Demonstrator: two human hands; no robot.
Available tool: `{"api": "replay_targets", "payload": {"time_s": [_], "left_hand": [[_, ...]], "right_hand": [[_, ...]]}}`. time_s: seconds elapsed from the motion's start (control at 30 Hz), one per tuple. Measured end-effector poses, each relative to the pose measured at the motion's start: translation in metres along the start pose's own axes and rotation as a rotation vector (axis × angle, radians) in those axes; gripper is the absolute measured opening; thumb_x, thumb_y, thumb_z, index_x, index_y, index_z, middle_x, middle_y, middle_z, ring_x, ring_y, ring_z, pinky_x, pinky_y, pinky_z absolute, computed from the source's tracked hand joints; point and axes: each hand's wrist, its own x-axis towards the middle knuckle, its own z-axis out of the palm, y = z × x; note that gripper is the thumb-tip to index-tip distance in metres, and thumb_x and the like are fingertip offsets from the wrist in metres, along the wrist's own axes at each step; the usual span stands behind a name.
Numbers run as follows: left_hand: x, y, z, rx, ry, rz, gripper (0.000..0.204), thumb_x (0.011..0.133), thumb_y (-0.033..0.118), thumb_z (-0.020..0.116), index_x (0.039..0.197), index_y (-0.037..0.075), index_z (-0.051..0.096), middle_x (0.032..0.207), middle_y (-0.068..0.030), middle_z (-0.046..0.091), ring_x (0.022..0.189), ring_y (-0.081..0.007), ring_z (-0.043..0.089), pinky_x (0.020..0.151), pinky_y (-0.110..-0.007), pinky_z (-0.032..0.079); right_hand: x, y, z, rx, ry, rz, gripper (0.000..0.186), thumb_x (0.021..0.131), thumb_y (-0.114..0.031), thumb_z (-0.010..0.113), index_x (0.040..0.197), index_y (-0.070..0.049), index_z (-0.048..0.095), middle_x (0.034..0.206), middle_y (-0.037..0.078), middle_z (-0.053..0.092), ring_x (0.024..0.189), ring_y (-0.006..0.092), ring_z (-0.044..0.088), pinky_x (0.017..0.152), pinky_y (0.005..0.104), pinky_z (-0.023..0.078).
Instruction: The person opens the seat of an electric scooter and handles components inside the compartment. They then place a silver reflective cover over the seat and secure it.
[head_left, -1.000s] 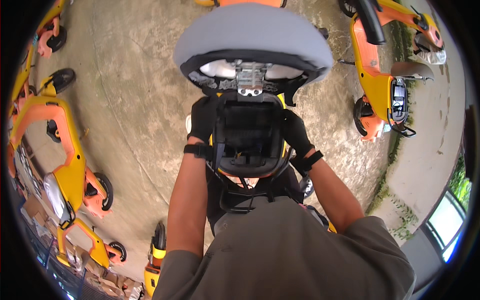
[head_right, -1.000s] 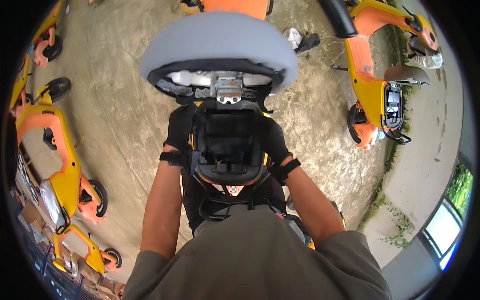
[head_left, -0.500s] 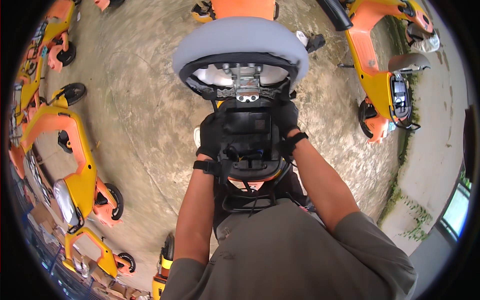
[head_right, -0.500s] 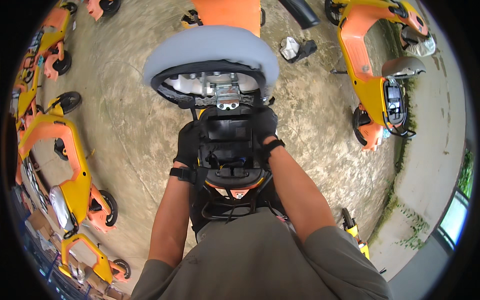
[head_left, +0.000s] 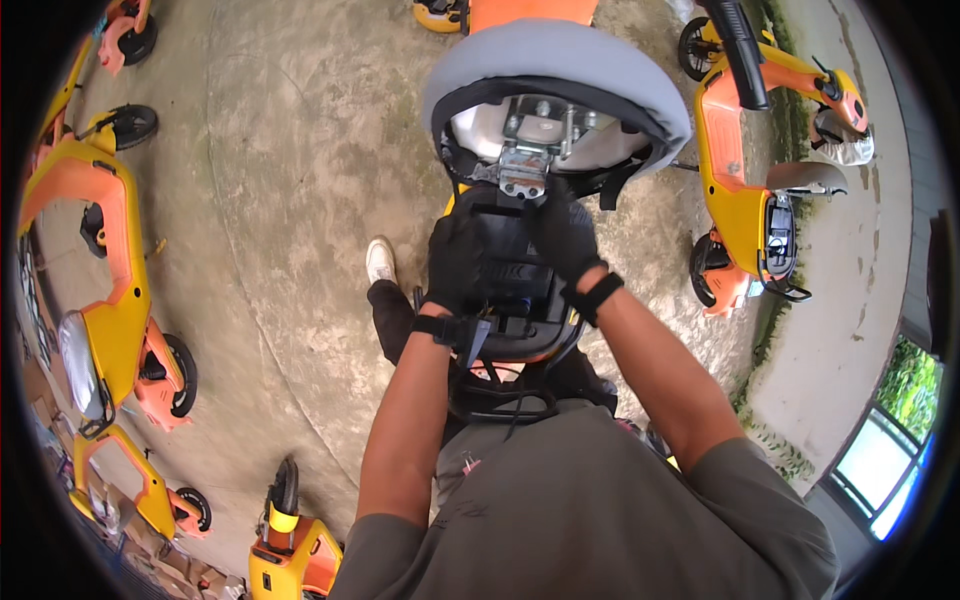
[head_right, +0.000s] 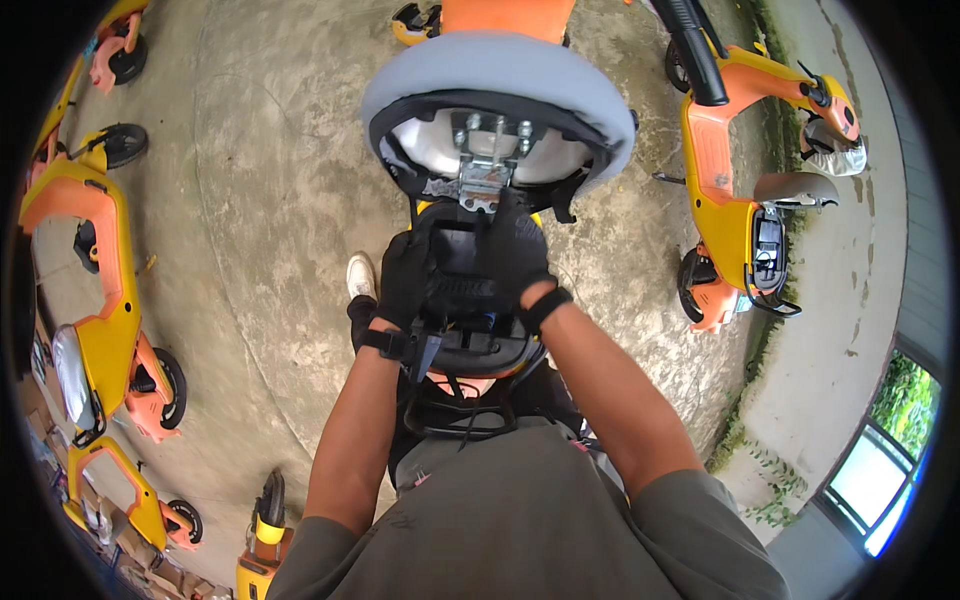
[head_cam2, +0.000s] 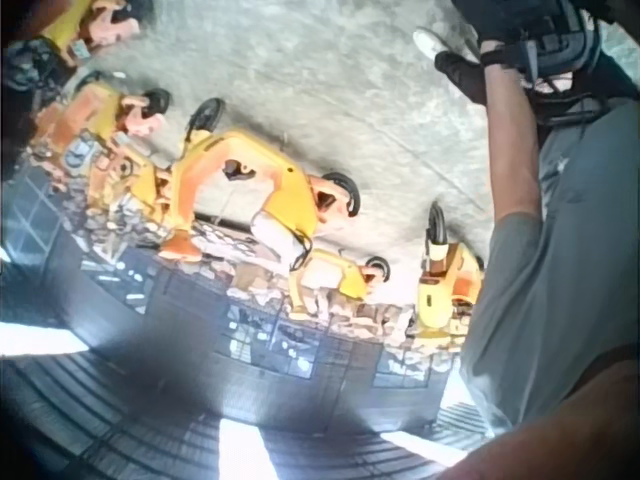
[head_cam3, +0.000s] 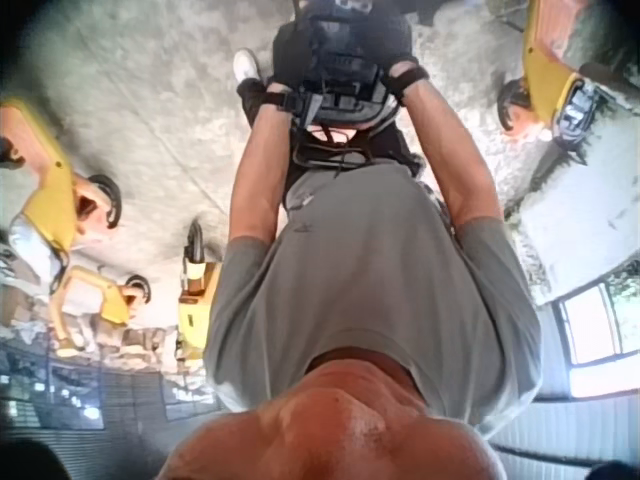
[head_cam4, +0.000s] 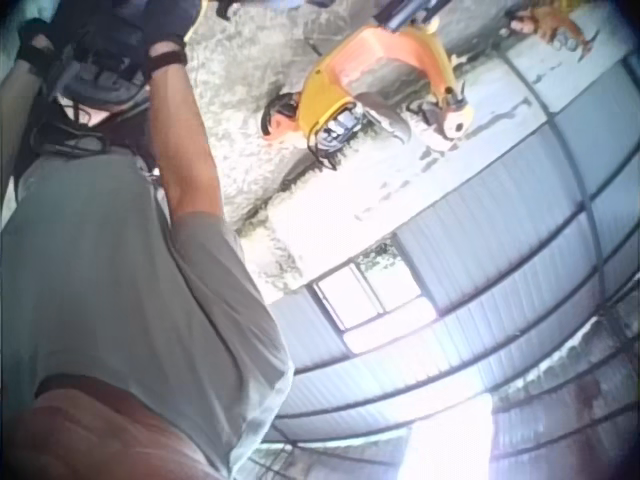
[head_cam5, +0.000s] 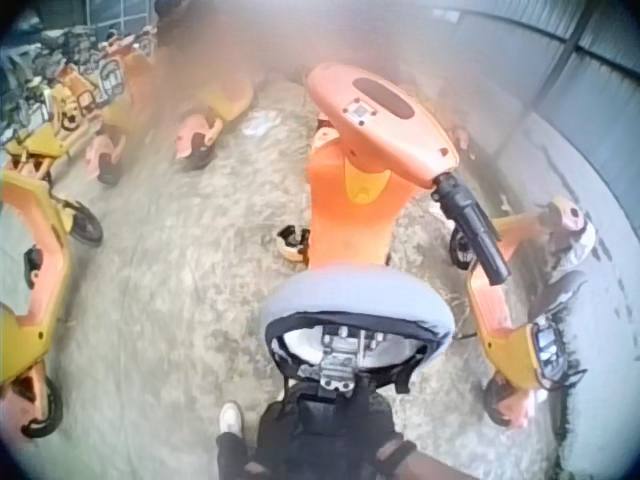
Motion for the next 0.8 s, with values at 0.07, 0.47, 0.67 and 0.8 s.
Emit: {"api": "replay_targets", "payload": {"time_s": [0.07,0.47,0.67,0.8], "left_hand": [[0.000,-0.002,0.003,0.275,0.070,0.215,0.012,0.094,0.021,0.055,0.093,0.009,0.055,0.061,0.0027,0.046,0.045,-0.0065,0.041,0.038,-0.022,0.032],[-0.006,0.008,-0.006,0.251,0.090,0.163,0.016,0.093,0.023,0.056,0.088,0.008,0.056,0.060,0.0033,0.046,0.041,-0.0053,0.039,0.036,-0.021,0.030],[-0.006,0.011,0.006,0.231,-0.014,0.183,0.014,0.094,0.021,0.053,0.090,0.008,0.055,0.059,0.0023,0.046,0.039,-0.0076,0.039,0.034,-0.022,0.030],[-0.015,0.016,0.027,0.369,-0.133,0.249,0.014,0.095,0.021,0.052,0.092,0.007,0.055,0.060,0.0020,0.046,0.043,-0.0088,0.043,0.037,-0.022,0.033]], "right_hand": [[0.016,0.003,-0.006,-0.169,0.002,0.238,0.056,0.083,-0.021,0.058,0.129,0.002,0.037,0.094,0.028,0.064,0.086,0.0455,0.061,0.075,0.0496,0.049],[0.003,0.059,-0.037,0.535,-0.318,0.484,0.013,0.087,-0.019,0.059,0.088,-0.006,0.061,0.073,0.010,0.066,0.057,0.0195,0.062,0.048,0.0337,0.046],[-0.010,0.049,-0.050,0.881,-0.375,0.754,0.022,0.089,-0.029,0.060,0.083,-0.008,0.059,0.064,0.007,0.060,0.048,0.0136,0.052,0.042,0.0271,0.039],[-0.010,0.117,-0.015,-0.088,-0.190,-0.210,0.022,0.081,-0.026,0.060,0.076,-0.004,0.059,0.067,0.016,0.062,0.060,0.0343,0.060,0.053,0.0421,0.048]]}}
